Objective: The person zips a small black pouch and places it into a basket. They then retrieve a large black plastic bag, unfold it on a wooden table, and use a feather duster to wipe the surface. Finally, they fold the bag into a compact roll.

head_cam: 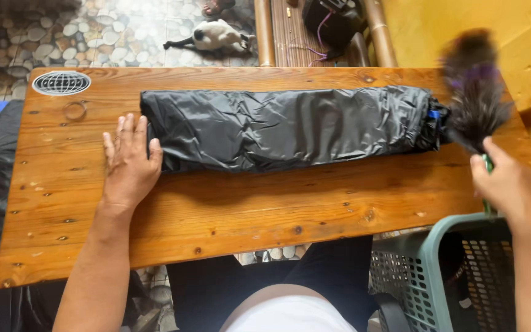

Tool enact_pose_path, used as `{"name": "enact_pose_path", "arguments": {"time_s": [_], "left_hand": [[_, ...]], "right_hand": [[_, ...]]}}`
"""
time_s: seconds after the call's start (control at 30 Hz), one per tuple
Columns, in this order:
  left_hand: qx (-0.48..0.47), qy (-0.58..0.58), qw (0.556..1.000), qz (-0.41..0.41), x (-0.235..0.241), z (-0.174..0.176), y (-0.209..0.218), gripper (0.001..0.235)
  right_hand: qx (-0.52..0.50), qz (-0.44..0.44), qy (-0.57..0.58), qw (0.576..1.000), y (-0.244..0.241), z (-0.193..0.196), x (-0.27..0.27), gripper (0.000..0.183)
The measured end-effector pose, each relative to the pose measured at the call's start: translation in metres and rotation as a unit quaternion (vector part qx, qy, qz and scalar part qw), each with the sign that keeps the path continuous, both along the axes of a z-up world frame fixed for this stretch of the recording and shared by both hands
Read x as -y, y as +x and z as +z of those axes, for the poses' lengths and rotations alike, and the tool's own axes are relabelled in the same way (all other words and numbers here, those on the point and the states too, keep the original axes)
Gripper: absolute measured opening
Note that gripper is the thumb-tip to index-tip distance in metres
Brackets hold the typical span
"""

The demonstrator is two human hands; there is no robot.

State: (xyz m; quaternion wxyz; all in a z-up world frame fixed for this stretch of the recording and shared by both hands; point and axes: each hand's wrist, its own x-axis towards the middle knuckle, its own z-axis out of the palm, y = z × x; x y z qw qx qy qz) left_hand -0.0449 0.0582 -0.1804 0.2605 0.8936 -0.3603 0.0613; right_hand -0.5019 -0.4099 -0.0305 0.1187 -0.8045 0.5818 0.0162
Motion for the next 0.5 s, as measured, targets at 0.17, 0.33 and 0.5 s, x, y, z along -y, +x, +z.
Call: {"name": "enact_pose_path", "arguments": {"time_s": [0.17,0.33,0.5], "left_hand": [[-0.047,0.003,0.999,-0.001,0.0,0.023,-0.001,0.059],[0.012,-0.029,0.999,0.022,0.002,0.058,-0.008,0.06],[-0.029,0.025,0.999,-0.012,0.059,0.122,-0.035,0.063]], "right_hand": [[-0.135,-0.002,-0.053,0.989,-0.017,-0.05,0.114,0.064],[-0.186,-0.056,-0.001,0.981,-0.007,-0.043,0.122,0.06],[-0.058,0.15,-0.22,0.962,0.045,-0.057,0.135,0.061]]}}
